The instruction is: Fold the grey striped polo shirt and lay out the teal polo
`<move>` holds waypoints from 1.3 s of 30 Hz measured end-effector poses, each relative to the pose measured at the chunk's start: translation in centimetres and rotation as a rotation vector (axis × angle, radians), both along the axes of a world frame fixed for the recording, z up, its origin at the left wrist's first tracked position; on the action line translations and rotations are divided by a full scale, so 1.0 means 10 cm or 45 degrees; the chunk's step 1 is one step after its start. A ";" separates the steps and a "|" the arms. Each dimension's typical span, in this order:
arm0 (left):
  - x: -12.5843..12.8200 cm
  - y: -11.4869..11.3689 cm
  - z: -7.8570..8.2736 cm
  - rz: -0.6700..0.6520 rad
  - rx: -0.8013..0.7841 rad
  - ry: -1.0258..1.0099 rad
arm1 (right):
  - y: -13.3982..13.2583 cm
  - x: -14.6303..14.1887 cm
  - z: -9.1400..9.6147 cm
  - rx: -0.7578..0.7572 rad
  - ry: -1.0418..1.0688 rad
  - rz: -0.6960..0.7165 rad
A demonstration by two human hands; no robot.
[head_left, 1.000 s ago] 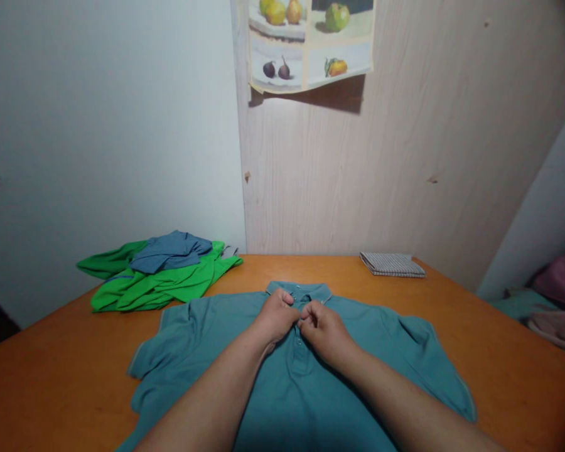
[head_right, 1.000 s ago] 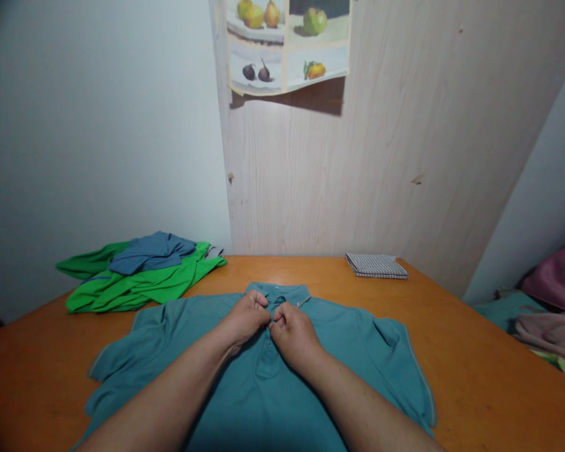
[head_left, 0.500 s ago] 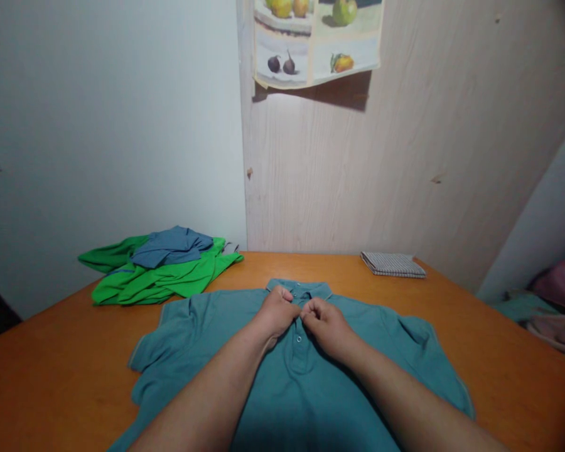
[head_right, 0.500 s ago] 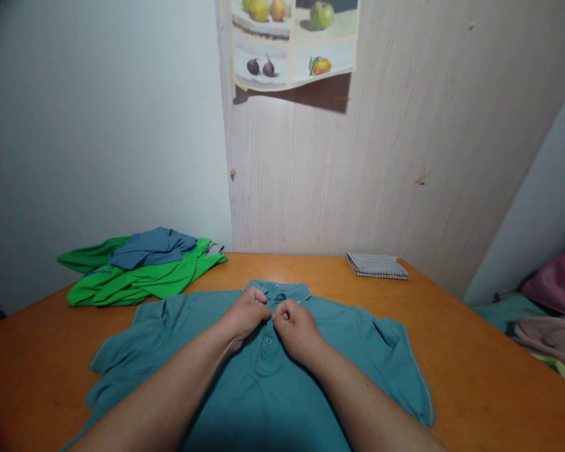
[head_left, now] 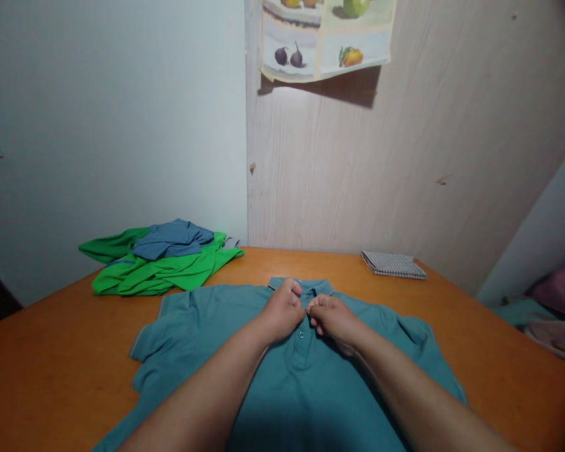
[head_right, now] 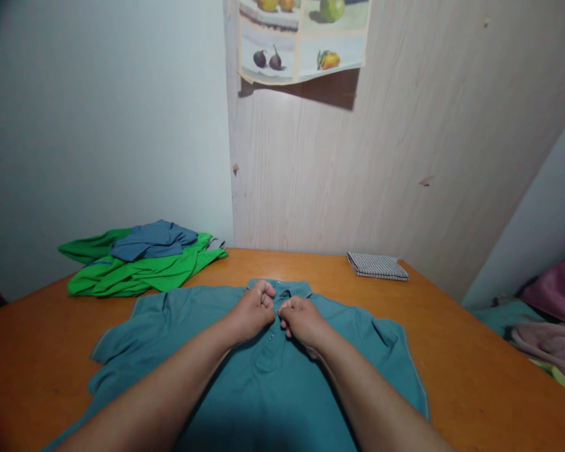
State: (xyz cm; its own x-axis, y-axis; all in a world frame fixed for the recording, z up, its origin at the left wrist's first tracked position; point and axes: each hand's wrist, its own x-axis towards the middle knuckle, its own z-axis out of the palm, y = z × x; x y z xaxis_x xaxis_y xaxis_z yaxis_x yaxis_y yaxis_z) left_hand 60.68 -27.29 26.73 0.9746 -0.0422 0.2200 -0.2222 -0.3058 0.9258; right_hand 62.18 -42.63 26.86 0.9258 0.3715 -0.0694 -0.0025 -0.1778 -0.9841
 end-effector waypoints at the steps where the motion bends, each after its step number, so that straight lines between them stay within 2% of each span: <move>1: 0.00 0.00 -0.01 0.000 0.074 -0.043 | -0.01 0.00 0.01 -0.004 0.036 0.003; 5: -0.01 0.02 -0.06 -0.001 0.318 -0.185 | -0.02 0.00 0.05 -0.028 0.141 0.005; 9: -0.03 0.05 -0.08 0.019 0.501 -0.217 | -0.01 -0.01 0.04 -0.041 0.148 -0.027; 15: 0.00 0.14 -0.08 0.238 0.732 -0.168 | 0.03 -0.02 -0.04 -0.009 0.010 -0.063; 21: 0.05 0.20 -0.09 0.342 0.794 -0.197 | 0.03 0.12 -0.20 -0.043 -0.350 -0.197; 25: 0.06 0.19 -0.09 0.333 0.856 -0.167 | 0.00 0.21 -0.28 -0.135 -0.496 -0.298; 28: 0.05 0.18 -0.08 0.301 0.895 -0.164 | -0.01 0.21 -0.28 -0.223 -0.613 -0.303; 33: 0.05 0.16 -0.08 0.251 0.943 -0.163 | 0.02 0.17 -0.25 -0.348 -0.729 -0.278; 39: 0.06 0.16 -0.13 0.293 0.947 -0.171 | 0.02 0.17 -0.27 -0.357 -0.743 -0.299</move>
